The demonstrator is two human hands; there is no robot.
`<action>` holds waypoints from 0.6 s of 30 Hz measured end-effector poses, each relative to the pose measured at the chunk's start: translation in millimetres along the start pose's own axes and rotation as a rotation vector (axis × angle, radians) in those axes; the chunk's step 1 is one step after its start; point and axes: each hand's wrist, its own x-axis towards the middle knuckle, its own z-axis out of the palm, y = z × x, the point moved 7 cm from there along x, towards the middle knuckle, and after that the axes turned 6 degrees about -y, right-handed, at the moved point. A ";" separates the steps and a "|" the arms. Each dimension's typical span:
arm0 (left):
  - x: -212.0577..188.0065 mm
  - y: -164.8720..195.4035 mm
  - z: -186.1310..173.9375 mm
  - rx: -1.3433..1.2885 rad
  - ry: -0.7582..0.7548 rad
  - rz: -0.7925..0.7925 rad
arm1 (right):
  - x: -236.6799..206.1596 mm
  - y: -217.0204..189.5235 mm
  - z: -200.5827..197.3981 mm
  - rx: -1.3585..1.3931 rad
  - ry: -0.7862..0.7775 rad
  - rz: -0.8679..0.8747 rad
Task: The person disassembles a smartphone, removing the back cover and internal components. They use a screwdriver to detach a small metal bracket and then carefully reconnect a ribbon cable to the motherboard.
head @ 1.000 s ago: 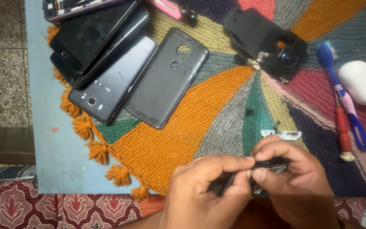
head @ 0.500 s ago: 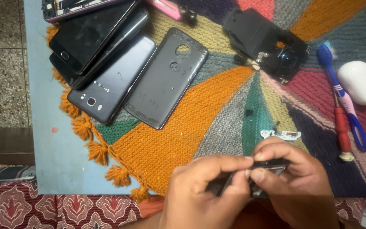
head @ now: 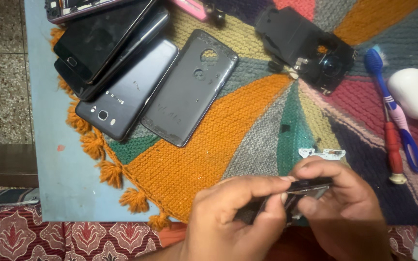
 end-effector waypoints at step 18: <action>0.0 7.7 0.7 0.139 0.018 0.118 | -1.7 3.9 -5.8 -0.034 0.057 0.039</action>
